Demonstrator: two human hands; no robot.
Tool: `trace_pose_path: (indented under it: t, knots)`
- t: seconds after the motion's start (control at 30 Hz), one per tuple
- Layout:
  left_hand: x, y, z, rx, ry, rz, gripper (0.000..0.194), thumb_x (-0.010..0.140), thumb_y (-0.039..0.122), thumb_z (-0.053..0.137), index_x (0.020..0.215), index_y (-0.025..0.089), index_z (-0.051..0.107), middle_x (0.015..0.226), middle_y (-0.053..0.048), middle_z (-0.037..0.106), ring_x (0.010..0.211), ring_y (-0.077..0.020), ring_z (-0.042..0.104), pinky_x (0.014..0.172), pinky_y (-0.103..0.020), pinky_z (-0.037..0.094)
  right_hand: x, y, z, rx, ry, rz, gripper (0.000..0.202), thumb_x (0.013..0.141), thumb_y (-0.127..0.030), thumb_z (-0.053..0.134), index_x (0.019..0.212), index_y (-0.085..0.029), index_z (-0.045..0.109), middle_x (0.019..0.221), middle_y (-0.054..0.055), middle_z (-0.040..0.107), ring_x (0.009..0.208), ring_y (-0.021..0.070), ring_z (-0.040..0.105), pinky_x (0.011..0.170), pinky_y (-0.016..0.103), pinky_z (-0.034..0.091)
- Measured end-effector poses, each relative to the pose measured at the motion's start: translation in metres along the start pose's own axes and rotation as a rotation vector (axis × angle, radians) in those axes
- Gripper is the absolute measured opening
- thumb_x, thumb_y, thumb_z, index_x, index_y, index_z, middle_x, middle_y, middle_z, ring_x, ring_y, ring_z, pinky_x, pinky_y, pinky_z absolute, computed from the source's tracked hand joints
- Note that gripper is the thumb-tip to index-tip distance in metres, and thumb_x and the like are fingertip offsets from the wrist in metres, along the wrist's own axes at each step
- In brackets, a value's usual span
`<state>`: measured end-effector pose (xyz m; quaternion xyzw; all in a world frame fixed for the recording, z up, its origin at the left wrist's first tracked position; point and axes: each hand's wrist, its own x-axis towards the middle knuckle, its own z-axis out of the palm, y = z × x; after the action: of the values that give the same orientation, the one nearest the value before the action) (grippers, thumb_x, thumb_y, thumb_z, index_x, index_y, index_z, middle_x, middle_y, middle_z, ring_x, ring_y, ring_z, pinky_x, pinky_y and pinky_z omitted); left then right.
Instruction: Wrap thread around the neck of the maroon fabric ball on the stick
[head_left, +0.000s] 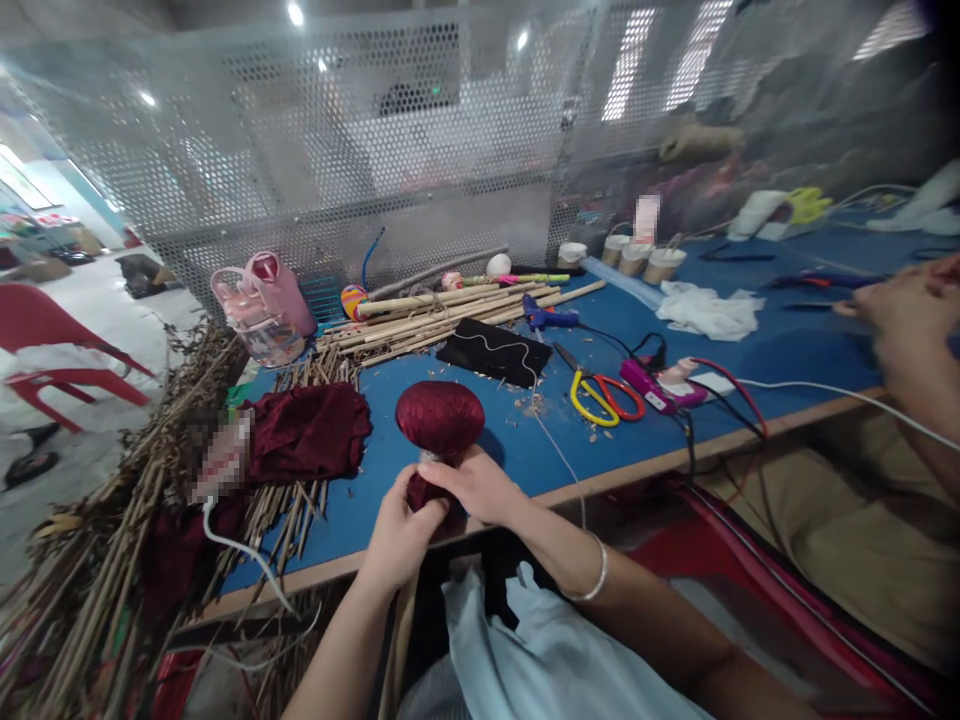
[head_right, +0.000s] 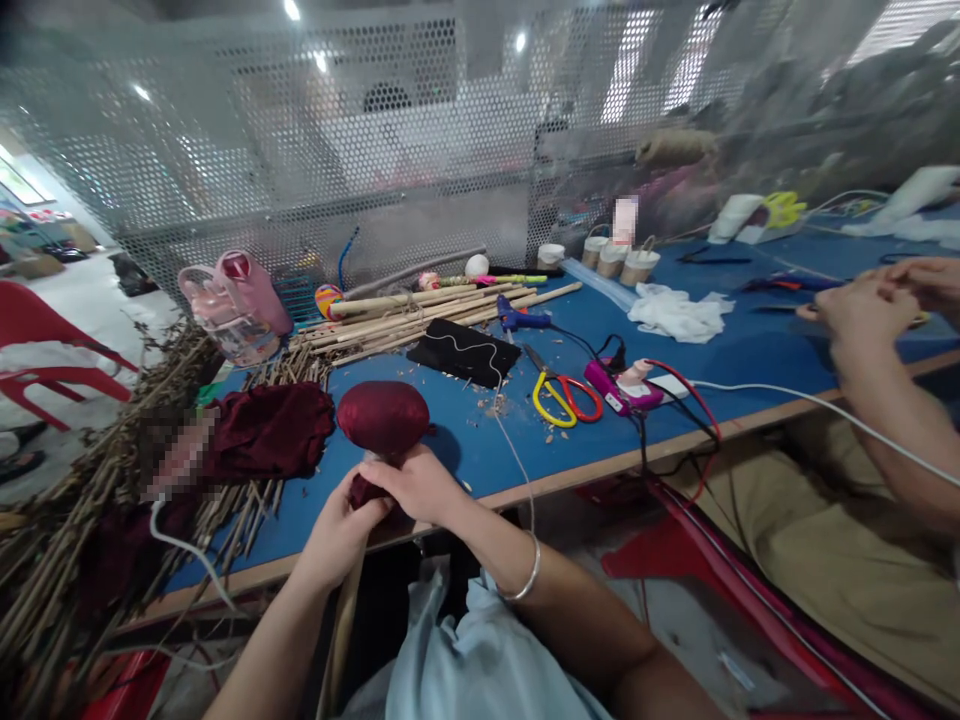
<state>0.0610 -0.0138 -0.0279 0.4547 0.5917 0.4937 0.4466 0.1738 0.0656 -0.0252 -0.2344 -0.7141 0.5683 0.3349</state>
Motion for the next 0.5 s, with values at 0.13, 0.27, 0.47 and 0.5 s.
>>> trace_pose_path:
  t: [0.13,0.27,0.47,0.5]
  knots:
    - [0.011,0.008,-0.019,-0.038,0.013,0.186,0.072,0.074,0.037,0.062,0.135,0.018,0.028,0.135,-0.014,0.044,0.123,-0.0232,0.045,0.101,-0.037,0.037,0.000,-0.002,0.002,0.024,0.013,0.035,0.024,0.078,-0.030,0.055,0.096,-0.015,0.062,0.092,0.003,0.064,0.087,0.0156,0.056,0.084,0.028,0.043]
    - [0.022,0.015,-0.024,-0.184,-0.038,0.075,0.059,0.086,0.056,0.035,0.126,0.015,0.046,0.120,-0.013,0.059,0.116,-0.0237,0.052,0.097,-0.038,0.041,0.001,-0.008,0.005,0.110,-0.043,0.013,0.028,0.077,-0.030,0.057,0.101,-0.016,0.063,0.096,0.003,0.065,0.095,0.0177,0.057,0.089,0.029,0.043]
    - [0.004,0.020,-0.009,0.113,-0.128,0.119,0.036,0.088,0.045,0.042,0.101,0.015,0.057,0.101,-0.006,0.064,0.099,-0.0191,0.057,0.091,-0.032,0.044,-0.002,-0.011,-0.001,-0.042,-0.039,-0.004,0.027,0.080,-0.030,0.052,0.100,-0.017,0.065,0.100,0.004,0.066,0.095,0.0186,0.057,0.093,0.032,0.040]
    - [0.000,0.020,-0.009,0.108,-0.158,0.106,0.031,0.087,0.042,0.046,0.100,0.016,0.056,0.101,-0.005,0.064,0.097,-0.0186,0.057,0.089,-0.031,0.045,-0.004,-0.010,-0.002,-0.038,-0.037,0.006,0.027,0.080,-0.030,0.052,0.100,-0.016,0.064,0.099,0.004,0.066,0.092,0.0182,0.057,0.090,0.031,0.042]
